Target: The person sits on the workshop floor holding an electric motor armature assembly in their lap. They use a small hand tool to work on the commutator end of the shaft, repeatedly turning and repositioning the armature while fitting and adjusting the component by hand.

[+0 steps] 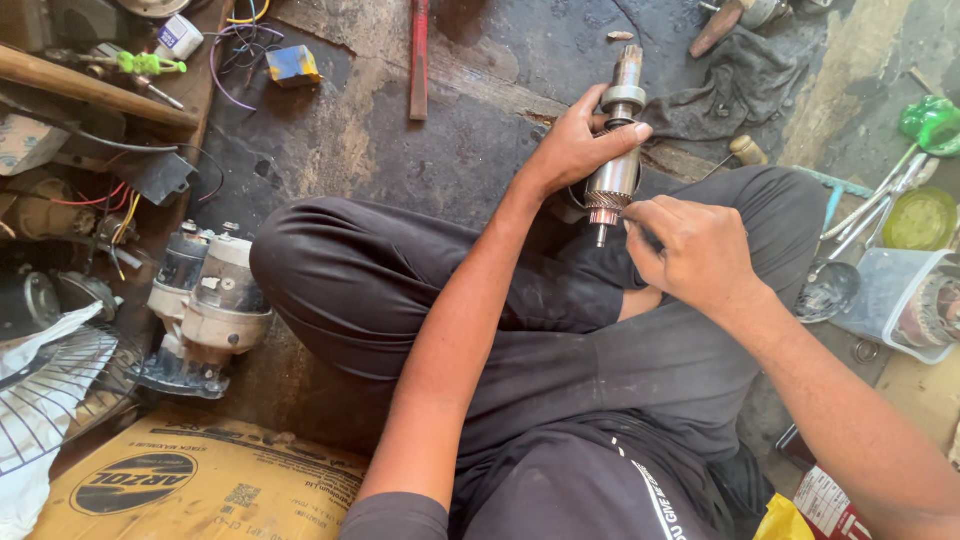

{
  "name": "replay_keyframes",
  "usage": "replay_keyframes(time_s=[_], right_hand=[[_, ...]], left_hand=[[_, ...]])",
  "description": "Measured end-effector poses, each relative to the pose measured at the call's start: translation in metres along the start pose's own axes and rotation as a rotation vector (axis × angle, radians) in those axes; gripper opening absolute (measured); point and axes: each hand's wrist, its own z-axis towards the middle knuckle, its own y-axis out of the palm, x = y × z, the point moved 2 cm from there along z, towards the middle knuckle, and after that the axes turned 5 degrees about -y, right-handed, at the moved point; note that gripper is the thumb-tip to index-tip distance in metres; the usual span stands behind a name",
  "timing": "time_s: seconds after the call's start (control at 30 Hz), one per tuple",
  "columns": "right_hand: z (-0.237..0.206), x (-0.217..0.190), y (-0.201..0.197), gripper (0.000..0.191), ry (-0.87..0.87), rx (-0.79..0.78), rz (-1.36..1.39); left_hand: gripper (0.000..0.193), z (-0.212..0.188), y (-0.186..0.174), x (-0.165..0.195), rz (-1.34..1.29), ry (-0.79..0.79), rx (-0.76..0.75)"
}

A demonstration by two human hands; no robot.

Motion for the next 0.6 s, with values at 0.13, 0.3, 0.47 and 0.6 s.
replay_keyframes(time_s=[0.13, 0.3, 0.47, 0.6], right_hand=[[0.0002, 0.0005, -0.0008, 0.012, 0.015, -0.015, -0.023], [0.0012, -0.0004, -0.0018, 0.013, 0.036, -0.006, -0.011], [-0.0008, -0.0018, -0.0003, 0.012, 0.034, 0.031, 0.009], [-0.0021, -0.0037, 0.0034, 0.012, 0.021, 0.036, 0.008]], left_hand=[[0.063, -0.0004, 0.0007, 0.0009, 0.001, 0.002, -0.001], [0.065, -0.0012, 0.0009, 0.0013, 0.007, -0.005, 0.011], [0.066, -0.0013, 0.0006, 0.001, 0.054, -0.01, 0.038], [0.066, -0.0008, 0.0007, -0.0002, 0.015, -0.001, 0.027]])
